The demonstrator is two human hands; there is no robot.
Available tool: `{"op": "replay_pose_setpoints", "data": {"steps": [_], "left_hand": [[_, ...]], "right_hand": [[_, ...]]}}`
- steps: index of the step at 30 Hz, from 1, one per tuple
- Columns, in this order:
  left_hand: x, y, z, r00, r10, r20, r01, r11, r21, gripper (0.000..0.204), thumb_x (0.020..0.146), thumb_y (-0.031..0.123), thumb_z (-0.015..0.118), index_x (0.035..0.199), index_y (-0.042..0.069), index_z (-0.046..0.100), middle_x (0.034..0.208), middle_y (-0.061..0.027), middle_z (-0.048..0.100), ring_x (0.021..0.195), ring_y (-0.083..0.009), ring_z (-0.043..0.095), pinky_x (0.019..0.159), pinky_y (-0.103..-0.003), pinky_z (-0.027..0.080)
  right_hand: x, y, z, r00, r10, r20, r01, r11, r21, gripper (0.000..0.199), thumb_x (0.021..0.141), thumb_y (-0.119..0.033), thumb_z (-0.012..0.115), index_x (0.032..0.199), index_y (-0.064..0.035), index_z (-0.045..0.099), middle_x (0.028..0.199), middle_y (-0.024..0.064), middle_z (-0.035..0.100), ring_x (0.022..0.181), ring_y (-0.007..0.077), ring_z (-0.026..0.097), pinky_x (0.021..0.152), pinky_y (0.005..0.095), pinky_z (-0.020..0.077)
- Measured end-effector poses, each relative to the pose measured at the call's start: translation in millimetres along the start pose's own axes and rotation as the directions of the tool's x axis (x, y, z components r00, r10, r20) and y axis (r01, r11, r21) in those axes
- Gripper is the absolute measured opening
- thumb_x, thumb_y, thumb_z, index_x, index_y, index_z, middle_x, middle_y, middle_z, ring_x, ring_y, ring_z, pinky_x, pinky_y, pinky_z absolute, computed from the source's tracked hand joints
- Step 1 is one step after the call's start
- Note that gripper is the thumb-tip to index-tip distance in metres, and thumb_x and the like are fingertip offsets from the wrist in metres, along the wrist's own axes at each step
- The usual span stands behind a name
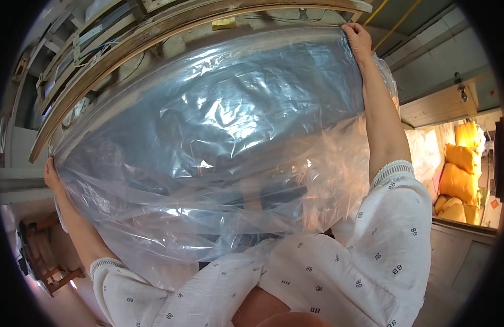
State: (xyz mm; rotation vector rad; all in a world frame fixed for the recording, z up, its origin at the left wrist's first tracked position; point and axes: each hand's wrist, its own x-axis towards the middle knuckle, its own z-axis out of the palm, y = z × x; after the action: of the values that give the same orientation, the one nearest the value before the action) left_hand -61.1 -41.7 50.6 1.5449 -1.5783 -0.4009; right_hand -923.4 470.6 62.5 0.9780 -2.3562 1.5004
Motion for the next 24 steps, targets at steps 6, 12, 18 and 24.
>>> {"op": "replay_pose_setpoints", "data": {"steps": [6, 12, 18, 24], "left_hand": [[30.6, -24.4, -4.3, 0.995, -0.096, 0.004, 0.091, 0.955, 0.284, 0.038, 0.078, 0.037, 0.061, 0.089, 0.001, 0.066, 0.083, -0.0052, 0.064, 0.080, -0.0112, 0.055, 0.077, -0.023, 0.041], [57.7, -82.6, -26.8, 0.980, 0.188, 0.068, -0.186, 0.982, -0.037, 0.041, 0.076, 0.033, 0.063, 0.095, -0.003, 0.061, 0.094, -0.0115, 0.059, 0.084, -0.0159, 0.053, 0.073, -0.026, 0.042], [72.1, -95.7, -27.3, 0.999, -0.050, -0.008, 0.045, 0.945, -0.323, 0.036, 0.081, 0.029, 0.057, 0.101, -0.002, 0.059, 0.098, -0.0097, 0.060, 0.092, -0.0191, 0.056, 0.079, -0.028, 0.044], [59.6, -78.2, -33.8, 0.971, -0.231, 0.066, 0.237, 0.872, -0.428, 0.034, 0.085, 0.029, 0.051, 0.098, -0.002, 0.060, 0.089, -0.0046, 0.058, 0.082, -0.0150, 0.054, 0.072, -0.026, 0.043]], "right_hand": [[4.7, 2.6, 5.5, 0.978, -0.071, -0.198, 0.025, 0.974, -0.223, 0.043, 0.062, -0.035, 0.071, 0.084, -0.0018, 0.053, 0.091, 0.0131, 0.048, 0.082, 0.0253, 0.049, 0.077, 0.0323, 0.0413], [3.3, 1.9, 9.4, 0.955, -0.157, -0.253, 0.112, 0.977, -0.183, 0.040, 0.066, -0.032, 0.071, 0.079, 0.0008, 0.051, 0.086, 0.0125, 0.049, 0.080, 0.0232, 0.046, 0.077, 0.0305, 0.0382], [8.1, 3.4, 2.2, 0.968, 0.003, -0.252, -0.008, 1.000, -0.020, 0.039, 0.071, -0.037, 0.064, 0.075, 0.0006, 0.052, 0.091, 0.0166, 0.049, 0.087, 0.0270, 0.047, 0.079, 0.0337, 0.0378], [9.3, 8.6, 6.3, 0.928, -0.038, -0.372, 0.069, 0.995, 0.072, 0.044, 0.076, -0.041, 0.058, 0.080, 0.0028, 0.054, 0.087, 0.0177, 0.056, 0.082, 0.0293, 0.050, 0.078, 0.0338, 0.0381]]}}
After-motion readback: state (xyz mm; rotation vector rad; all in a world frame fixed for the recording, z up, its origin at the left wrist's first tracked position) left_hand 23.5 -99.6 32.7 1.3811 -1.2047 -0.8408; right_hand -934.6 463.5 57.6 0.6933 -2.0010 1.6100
